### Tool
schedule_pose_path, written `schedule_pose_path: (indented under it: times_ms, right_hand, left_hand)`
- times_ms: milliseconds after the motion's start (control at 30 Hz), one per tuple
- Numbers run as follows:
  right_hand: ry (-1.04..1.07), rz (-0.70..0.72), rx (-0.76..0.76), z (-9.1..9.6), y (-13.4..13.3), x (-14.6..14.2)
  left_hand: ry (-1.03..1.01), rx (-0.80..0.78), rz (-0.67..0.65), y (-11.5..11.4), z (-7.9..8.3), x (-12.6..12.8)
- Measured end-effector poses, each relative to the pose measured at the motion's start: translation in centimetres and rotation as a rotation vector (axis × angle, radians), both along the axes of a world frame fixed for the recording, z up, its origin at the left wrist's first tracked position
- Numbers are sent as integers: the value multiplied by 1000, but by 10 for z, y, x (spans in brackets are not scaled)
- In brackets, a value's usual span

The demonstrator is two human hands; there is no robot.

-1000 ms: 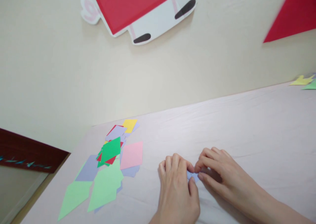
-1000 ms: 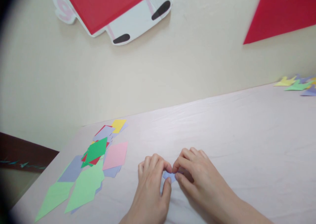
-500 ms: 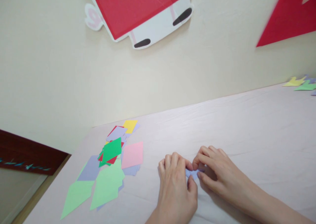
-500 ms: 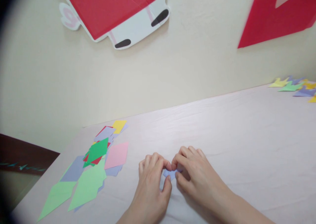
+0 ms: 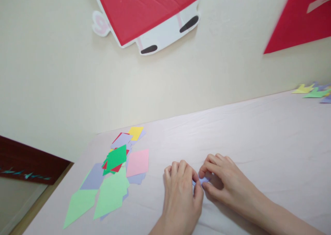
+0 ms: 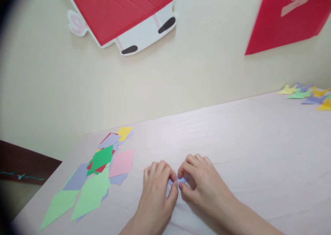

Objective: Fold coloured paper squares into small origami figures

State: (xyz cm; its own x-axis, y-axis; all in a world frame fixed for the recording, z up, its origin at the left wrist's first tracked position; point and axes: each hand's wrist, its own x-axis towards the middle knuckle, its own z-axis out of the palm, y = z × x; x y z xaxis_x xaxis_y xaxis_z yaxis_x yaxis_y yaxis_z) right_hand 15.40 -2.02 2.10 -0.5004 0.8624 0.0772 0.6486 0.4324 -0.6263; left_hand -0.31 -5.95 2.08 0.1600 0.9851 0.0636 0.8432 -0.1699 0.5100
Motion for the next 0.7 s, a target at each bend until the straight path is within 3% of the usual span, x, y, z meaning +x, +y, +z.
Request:
schedule_pose_path:
  times_ms: [300, 700]
  right_hand:
    - [-18, -5, -27, -3, 1, -1]
    - [35, 63, -61, -7, 8, 9]
  left_hand:
    - [109, 3, 17, 2, -2, 4]
    - [45, -6, 43, 2, -4, 4]
